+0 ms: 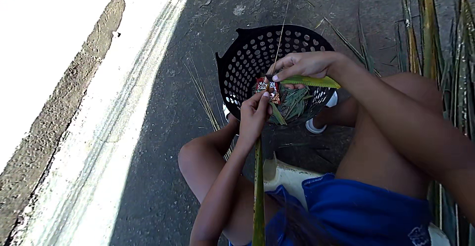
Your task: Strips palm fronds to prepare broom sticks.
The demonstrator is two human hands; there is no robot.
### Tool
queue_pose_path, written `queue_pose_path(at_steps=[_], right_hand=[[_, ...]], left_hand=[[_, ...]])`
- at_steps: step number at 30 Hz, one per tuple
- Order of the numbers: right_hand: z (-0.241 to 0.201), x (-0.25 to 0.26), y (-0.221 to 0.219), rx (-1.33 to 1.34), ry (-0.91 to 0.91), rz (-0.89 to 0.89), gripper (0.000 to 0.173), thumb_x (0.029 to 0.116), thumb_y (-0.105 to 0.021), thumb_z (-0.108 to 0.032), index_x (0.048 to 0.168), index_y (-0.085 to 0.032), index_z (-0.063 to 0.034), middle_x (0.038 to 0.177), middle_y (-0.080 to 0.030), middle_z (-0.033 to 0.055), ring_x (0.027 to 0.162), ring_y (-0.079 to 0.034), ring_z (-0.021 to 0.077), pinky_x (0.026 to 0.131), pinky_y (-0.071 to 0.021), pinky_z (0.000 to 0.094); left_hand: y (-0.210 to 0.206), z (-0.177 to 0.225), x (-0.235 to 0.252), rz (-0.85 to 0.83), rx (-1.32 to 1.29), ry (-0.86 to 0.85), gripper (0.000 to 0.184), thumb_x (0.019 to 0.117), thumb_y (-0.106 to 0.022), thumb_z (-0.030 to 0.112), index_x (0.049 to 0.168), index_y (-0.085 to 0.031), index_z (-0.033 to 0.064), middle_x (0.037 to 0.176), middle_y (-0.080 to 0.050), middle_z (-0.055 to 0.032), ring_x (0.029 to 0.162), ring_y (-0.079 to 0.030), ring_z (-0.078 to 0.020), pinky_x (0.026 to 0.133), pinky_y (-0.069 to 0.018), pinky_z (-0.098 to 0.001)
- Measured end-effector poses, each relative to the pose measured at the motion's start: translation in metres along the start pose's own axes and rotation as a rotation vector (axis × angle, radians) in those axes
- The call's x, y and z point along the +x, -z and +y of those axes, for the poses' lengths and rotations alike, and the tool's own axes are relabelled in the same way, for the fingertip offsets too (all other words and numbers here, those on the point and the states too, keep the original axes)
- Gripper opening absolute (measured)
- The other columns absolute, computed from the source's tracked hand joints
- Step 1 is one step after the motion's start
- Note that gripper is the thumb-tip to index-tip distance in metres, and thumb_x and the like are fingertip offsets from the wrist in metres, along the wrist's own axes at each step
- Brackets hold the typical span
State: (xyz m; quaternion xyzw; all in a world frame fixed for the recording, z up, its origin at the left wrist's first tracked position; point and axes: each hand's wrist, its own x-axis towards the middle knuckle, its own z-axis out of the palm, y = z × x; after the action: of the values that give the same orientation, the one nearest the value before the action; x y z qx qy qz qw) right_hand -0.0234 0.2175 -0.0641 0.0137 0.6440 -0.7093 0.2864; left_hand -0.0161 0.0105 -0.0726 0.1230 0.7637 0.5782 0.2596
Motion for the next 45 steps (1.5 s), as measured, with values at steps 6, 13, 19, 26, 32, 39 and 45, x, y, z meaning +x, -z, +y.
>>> queue_pose_path(at_steps=[6, 13, 19, 26, 32, 39, 45], right_hand=[[0.001, 0.002, 0.001, -0.025, 0.017, 0.044, 0.017, 0.1058, -0.044, 0.000, 0.102, -0.061, 0.0014, 0.059, -0.052, -0.0031, 0.045, -0.049, -0.0002, 0.046, -0.0418, 0.0113], [-0.002, 0.002, 0.011, 0.000, 0.034, 0.189, 0.019, 0.1077, -0.042, -0.002, 0.108, -0.060, -0.0004, 0.062, -0.053, -0.0033, 0.047, -0.050, -0.0002, 0.046, -0.0427, 0.0116], [0.002, 0.000, 0.004, -0.006, 0.005, -0.036, 0.027, 0.1075, -0.038, -0.003, 0.128, -0.055, 0.0014, 0.064, -0.052, -0.0031, 0.046, -0.046, -0.0014, 0.045, -0.0394, 0.0104], [0.003, 0.002, 0.002, 0.073, 0.045, -0.099, 0.031, 0.1063, -0.037, -0.001, 0.130, -0.057, 0.0008, 0.063, -0.052, -0.0046, 0.044, -0.045, -0.0027, 0.043, -0.0389, 0.0095], [-0.002, 0.002, -0.001, 0.047, 0.033, 0.029, 0.020, 0.1046, -0.045, 0.002, 0.115, -0.061, 0.0033, 0.061, -0.055, -0.0031, 0.044, -0.048, -0.0015, 0.044, -0.0409, 0.0108], [-0.003, -0.003, 0.011, 0.028, 0.058, 0.145, 0.019, 0.1054, -0.043, 0.001, 0.105, -0.063, 0.0019, 0.059, -0.055, -0.0039, 0.045, -0.050, -0.0014, 0.045, -0.0426, 0.0106], [-0.006, -0.005, 0.011, 0.041, 0.056, 0.177, 0.018, 0.1058, -0.043, 0.002, 0.108, -0.060, -0.0003, 0.064, -0.057, -0.0023, 0.045, -0.051, -0.0004, 0.044, -0.0440, 0.0116]], left_hand=[[-0.001, -0.001, 0.000, -0.003, -0.017, 0.000, 0.029, 0.1084, -0.039, 0.002, 0.119, -0.063, -0.0084, 0.057, -0.048, 0.0091, 0.046, -0.040, 0.0063, 0.046, -0.0361, -0.0098], [-0.002, 0.000, -0.001, -0.010, -0.019, 0.004, 0.028, 0.1078, -0.040, 0.001, 0.120, -0.063, -0.0080, 0.057, -0.047, 0.0089, 0.046, -0.040, 0.0062, 0.046, -0.0360, -0.0102], [-0.001, -0.003, 0.000, 0.043, 0.073, -0.024, 0.032, 0.1097, -0.036, 0.005, 0.119, -0.064, -0.0070, 0.059, -0.048, 0.0076, 0.048, -0.041, 0.0054, 0.048, -0.0374, -0.0107], [-0.007, -0.006, -0.006, 0.232, 0.845, -0.411, 0.032, 0.0977, -0.055, -0.003, 0.127, -0.068, -0.0073, 0.077, -0.068, -0.0195, 0.057, -0.061, -0.0275, 0.057, -0.0503, -0.0401], [-0.010, -0.004, -0.006, 0.253, 0.947, -0.434, 0.036, 0.0958, -0.056, -0.003, 0.130, -0.066, -0.0063, 0.078, -0.069, -0.0208, 0.059, -0.064, -0.0316, 0.056, -0.0506, -0.0425], [-0.009, -0.003, -0.006, 0.275, 1.000, -0.443, 0.036, 0.0952, -0.057, -0.003, 0.130, -0.067, -0.0061, 0.077, -0.068, -0.0203, 0.059, -0.065, -0.0329, 0.054, -0.0499, -0.0428], [-0.010, -0.003, -0.006, 0.272, 1.005, -0.435, 0.036, 0.0954, -0.057, -0.003, 0.130, -0.067, -0.0055, 0.078, -0.069, -0.0208, 0.060, -0.066, -0.0336, 0.055, -0.0501, -0.0435]])
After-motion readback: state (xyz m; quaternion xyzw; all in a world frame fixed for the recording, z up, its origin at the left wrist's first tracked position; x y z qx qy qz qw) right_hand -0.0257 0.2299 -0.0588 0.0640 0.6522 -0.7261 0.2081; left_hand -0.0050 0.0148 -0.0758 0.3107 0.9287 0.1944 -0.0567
